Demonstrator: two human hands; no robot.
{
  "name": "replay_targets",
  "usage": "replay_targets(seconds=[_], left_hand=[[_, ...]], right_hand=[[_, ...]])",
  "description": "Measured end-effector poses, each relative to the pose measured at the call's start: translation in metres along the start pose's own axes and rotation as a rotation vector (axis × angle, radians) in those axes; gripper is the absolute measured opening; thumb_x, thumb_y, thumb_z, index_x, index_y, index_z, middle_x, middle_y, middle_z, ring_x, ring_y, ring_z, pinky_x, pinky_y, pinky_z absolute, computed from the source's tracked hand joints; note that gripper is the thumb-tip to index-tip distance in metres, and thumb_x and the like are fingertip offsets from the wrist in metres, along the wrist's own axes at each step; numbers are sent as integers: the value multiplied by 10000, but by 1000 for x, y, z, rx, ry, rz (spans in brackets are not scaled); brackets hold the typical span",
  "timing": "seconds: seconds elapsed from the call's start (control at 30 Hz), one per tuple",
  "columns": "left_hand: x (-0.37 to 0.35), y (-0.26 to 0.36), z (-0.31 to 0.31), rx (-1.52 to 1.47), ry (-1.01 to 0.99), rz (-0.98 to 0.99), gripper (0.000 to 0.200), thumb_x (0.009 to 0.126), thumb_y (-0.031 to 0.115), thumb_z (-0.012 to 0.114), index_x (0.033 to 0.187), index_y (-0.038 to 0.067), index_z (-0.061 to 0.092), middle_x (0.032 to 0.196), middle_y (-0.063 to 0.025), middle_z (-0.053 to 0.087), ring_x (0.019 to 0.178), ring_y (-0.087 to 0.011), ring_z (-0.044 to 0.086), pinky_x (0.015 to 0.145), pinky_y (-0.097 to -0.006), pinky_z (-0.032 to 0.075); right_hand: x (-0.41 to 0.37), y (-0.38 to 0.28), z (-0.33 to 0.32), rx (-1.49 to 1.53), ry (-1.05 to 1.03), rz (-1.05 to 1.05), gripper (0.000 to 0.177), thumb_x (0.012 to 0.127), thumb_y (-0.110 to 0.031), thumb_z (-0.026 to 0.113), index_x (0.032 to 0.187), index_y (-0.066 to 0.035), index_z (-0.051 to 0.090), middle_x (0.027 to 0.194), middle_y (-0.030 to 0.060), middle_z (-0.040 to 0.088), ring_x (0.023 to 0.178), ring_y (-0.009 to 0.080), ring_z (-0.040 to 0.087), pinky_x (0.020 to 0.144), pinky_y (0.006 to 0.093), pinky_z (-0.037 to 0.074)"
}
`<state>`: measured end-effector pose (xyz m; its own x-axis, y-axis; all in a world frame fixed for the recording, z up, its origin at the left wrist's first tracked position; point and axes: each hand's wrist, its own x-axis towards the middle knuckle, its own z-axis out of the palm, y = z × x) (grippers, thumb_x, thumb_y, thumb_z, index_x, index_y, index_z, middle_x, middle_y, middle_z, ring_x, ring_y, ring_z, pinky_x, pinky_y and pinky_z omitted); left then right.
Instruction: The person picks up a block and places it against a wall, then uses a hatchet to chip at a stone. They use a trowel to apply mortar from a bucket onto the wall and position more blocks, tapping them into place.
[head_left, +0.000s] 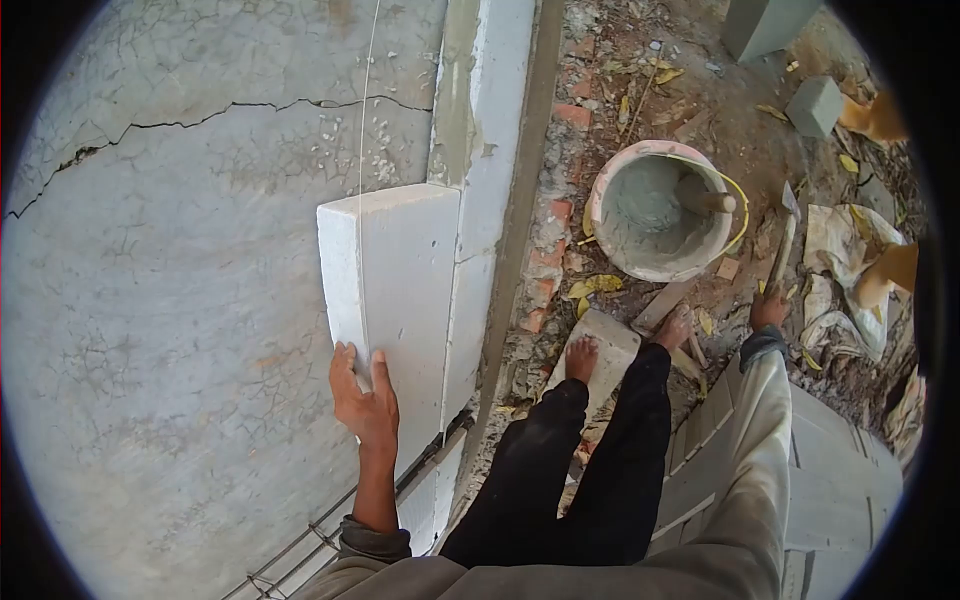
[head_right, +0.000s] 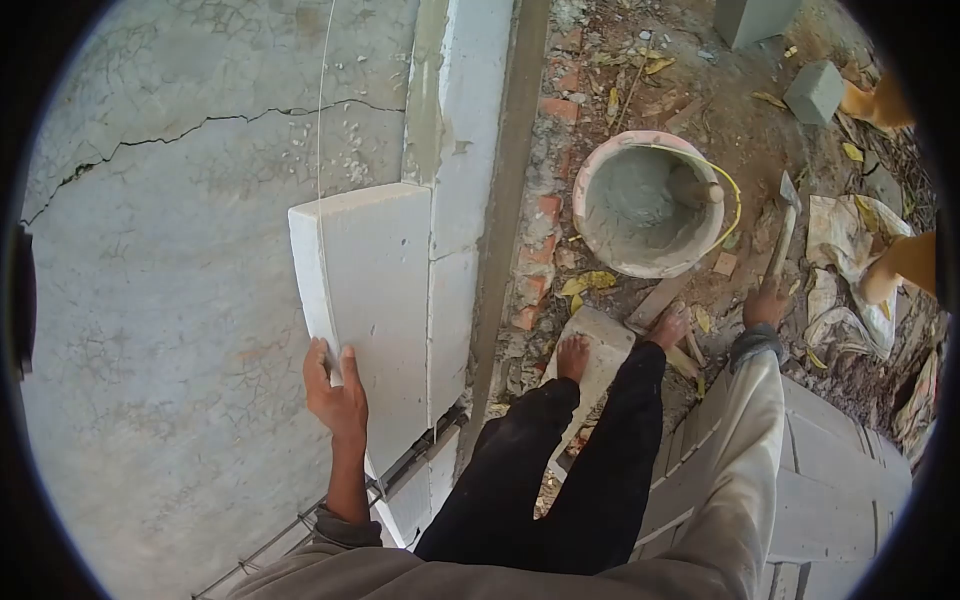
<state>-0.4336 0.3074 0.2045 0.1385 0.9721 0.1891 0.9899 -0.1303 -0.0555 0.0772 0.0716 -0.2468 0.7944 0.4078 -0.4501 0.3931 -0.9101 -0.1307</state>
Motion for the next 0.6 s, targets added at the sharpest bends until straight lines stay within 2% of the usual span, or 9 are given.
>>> replay_targets(seconds=[0.1,0.13,0.17,0.23,0.27,0.33,0.43,0.5,0.6], left_hand=[[0,2,1,-241,31,-165,496,1033,347,515,1208,-108,602,1259,-302,608,1158,-401,609,1001,-430,471],[0,5,1,-202,28,-148,605,1064,429,380,1206,-115,602,1269,-297,607,1161,-384,609,1001,-419,466],[-2,5,-1,-174,46,-128,567,1055,404,422,1202,-112,605,1263,-293,611,1156,-381,611,997,-420,470],[-2,5,6,-162,75,-78,496,1039,353,504,1196,-106,610,1250,-286,619,1144,-376,614,989,-423,477],[-1,7,10,-131,75,-84,462,1021,326,547,1191,-99,614,1242,-278,624,1134,-374,619,981,-424,482],[-1,11,11,-56,89,-103,406,985,273,632,1181,-83,623,1225,-263,635,1113,-371,628,966,-425,493],[1,14,12,2,98,-199,378,926,216,722,1164,-65,636,1203,-239,649,1084,-368,640,947,-425,503],[4,13,9,-38,97,-225,373,968,264,664,1142,-65,648,1203,-238,656,1078,-367,647,928,-431,511],[4,9,8,-73,118,-173,364,1016,259,580,1116,-83,655,1200,-259,657,1094,-363,645,921,-432,513]], right_hand=[[-17,-86,-62,293,445,-359,592,935,-258,625,1450,-38,437,1399,219,496,1296,401,464,1070,487,384],[-29,-125,-92,281,491,-535,570,937,-243,622,1447,-56,447,1412,202,489,1300,390,467,1079,481,375],[-37,-157,-113,256,536,-710,551,940,-227,619,1443,-75,456,1424,185,483,1303,379,470,1089,475,366],[-33,-194,-122,59,392,-906,587,885,-271,670,1424,-134,482,1433,152,482,1361,350,419,1110,501,330],[-26,-205,-118,-45,306,-990,492,872,-258,657,1330,-107,562,1336,138,537,1307,357,455,1085,530,337],[-8,-215,-92,-414,185,-1002,370,875,-226,617,1215,-78,629,1195,123,574,1242,339,487,1055,538,352],[6,-229,-66,-635,60,-970,325,874,-192,585,1156,-59,675,1122,117,588,1125,315,565,1009,533,387],[6,-245,-52,-800,-168,-834,328,879,-179,581,1168,-59,679,1141,127,610,1127,306,596,992,507,427],[-5,-237,-27,-573,-442,-560,300,898,-164,566,1139,-37,693,1185,162,637,1170,328,609,952,463,498]])
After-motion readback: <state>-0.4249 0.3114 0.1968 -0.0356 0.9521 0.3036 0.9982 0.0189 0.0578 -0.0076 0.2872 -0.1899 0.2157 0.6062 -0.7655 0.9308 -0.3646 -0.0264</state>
